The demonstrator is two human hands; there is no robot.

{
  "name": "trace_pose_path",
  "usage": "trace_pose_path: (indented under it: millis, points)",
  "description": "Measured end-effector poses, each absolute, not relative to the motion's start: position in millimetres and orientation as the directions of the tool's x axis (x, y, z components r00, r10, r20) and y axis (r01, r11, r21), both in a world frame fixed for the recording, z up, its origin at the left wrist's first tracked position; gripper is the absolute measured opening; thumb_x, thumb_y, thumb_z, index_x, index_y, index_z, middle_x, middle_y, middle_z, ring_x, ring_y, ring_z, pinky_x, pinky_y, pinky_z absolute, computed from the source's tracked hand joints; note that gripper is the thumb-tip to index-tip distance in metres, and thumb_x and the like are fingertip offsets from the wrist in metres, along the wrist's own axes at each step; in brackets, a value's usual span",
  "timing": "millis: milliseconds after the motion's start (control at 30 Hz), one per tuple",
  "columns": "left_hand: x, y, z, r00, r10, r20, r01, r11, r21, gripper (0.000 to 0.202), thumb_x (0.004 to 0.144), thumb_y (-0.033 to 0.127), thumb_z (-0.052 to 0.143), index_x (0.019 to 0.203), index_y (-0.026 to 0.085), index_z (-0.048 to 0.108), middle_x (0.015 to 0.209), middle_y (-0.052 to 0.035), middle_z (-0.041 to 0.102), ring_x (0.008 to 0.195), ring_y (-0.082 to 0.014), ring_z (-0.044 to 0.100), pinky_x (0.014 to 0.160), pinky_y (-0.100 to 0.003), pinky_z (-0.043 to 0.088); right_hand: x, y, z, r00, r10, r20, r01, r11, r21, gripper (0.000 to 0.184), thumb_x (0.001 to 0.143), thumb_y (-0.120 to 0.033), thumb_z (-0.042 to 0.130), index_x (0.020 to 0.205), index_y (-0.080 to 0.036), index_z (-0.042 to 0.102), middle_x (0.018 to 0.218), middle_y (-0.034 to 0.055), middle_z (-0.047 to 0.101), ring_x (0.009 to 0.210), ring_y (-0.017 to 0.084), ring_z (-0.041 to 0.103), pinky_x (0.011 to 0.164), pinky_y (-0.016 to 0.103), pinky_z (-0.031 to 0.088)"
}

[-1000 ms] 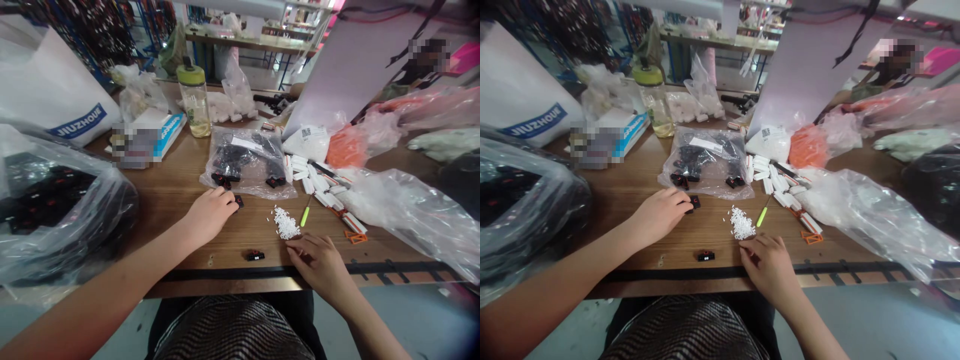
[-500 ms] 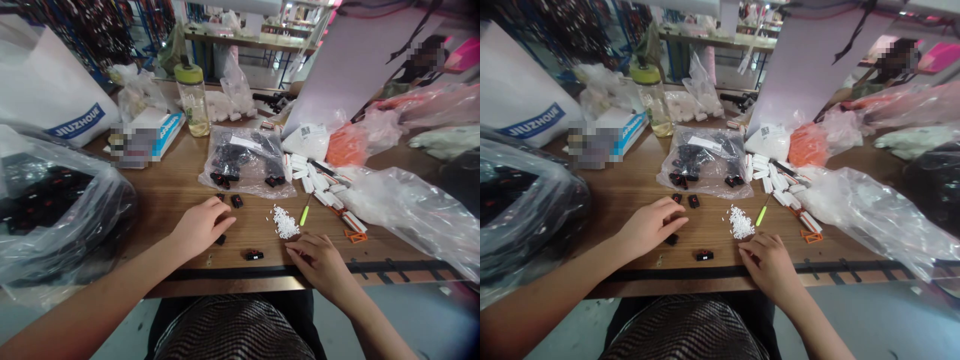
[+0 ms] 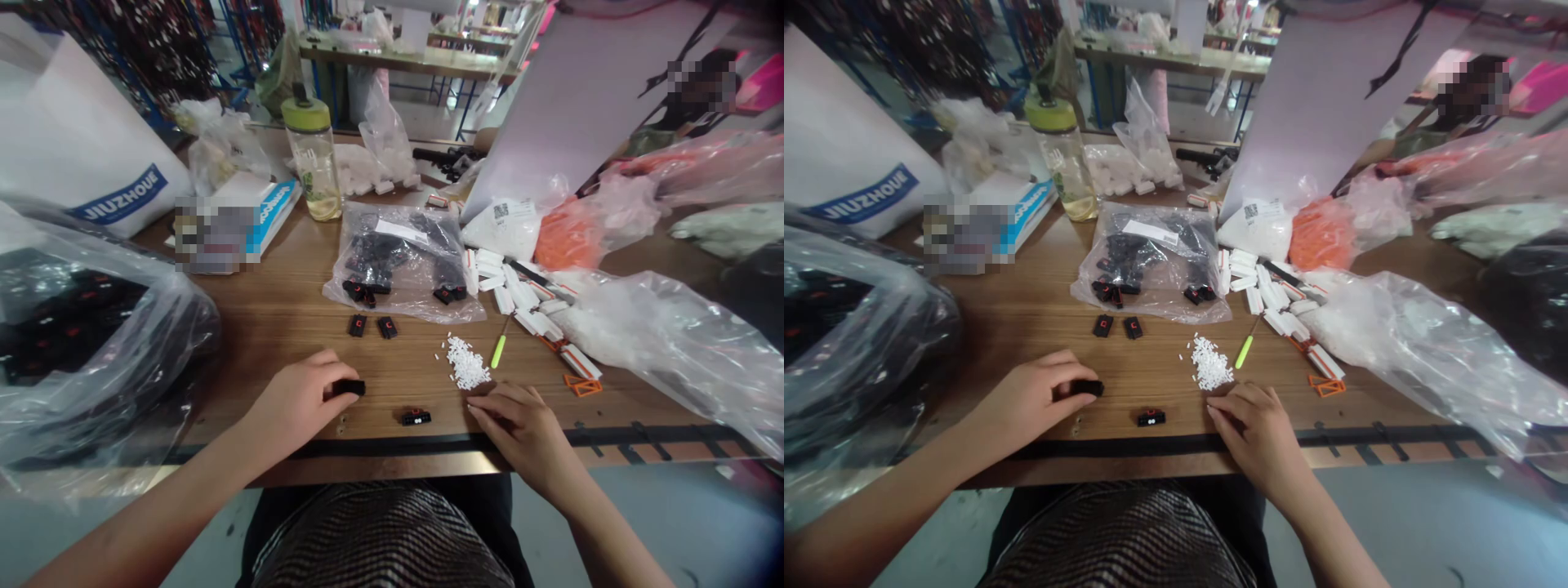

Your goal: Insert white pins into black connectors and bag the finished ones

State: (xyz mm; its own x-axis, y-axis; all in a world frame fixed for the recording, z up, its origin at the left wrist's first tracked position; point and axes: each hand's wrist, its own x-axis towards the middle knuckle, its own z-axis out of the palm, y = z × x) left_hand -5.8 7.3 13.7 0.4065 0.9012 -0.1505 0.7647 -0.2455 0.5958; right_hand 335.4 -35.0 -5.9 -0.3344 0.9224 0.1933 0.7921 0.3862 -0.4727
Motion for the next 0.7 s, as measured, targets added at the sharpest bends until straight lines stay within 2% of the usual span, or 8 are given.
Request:
trace_pose_path:
  millis: [167,267,433,567,700]
  points:
    - [5,14,9,0.432,0.900,-0.051,0.666,-0.281,0.691,0.015,0.087,0.024,0.067,0.102,0.022,0.073,0.099,-0.0021,0.072,0.077,-0.0156,0.066,0.072,-0.029,0.050,335,-35,-6,-0.323,0.925,0.201,0.805,0.380,-0.456,0.018,0.094,-0.028,0.057,0.097,-0.024,0.074,0.090,0.0046,0.073,0.082,0.020,0.068,0.076,0.038,0.045]
    - [23,22,11,0.469,0.883,-0.027,0.653,-0.326,0.684,0.016,0.087,0.022,0.069,0.102,0.021,0.074,0.095,-0.0023,0.074,0.076,-0.0170,0.067,0.075,-0.032,0.052,335,-36,-6,-0.320,0.929,0.186,0.801,0.370,-0.470,0.017,0.093,-0.027,0.058,0.091,-0.024,0.074,0.086,0.0031,0.072,0.080,0.019,0.067,0.075,0.038,0.044]
    - [56,29,1,0.553,0.828,0.094,0.547,-0.445,0.709,0.021,0.091,0.018,0.063,0.110,0.021,0.071,0.104,-0.0047,0.073,0.088,-0.0184,0.068,0.082,-0.034,0.053,335,-36,-6,-0.299,0.945,0.130,0.787,0.322,-0.526,0.016,0.092,-0.026,0.060,0.082,-0.025,0.072,0.082,0.0011,0.071,0.077,0.018,0.066,0.076,0.039,0.044]
    - [66,26,-13,0.458,0.879,0.132,0.490,-0.374,0.787,0.018,0.085,0.018,0.071,0.102,0.020,0.069,0.090,-0.0011,0.073,0.074,-0.0149,0.066,0.073,-0.030,0.053,323,-33,0,-0.233,0.961,0.148,0.731,0.273,-0.626,0.013,0.092,-0.030,0.061,0.087,-0.025,0.071,0.087,0.0023,0.071,0.083,0.019,0.066,0.079,0.037,0.048]
    - [64,20,-19,0.435,0.881,0.185,0.500,-0.407,0.764,0.008,0.084,0.019,0.072,0.091,0.021,0.068,0.078,0.0023,0.069,0.065,-0.0128,0.060,0.065,-0.027,0.048,296,-19,10,-0.257,0.946,0.198,0.668,0.322,-0.671,0.014,0.094,-0.030,0.059,0.092,-0.024,0.071,0.092,0.0045,0.069,0.089,0.020,0.064,0.083,0.038,0.049]
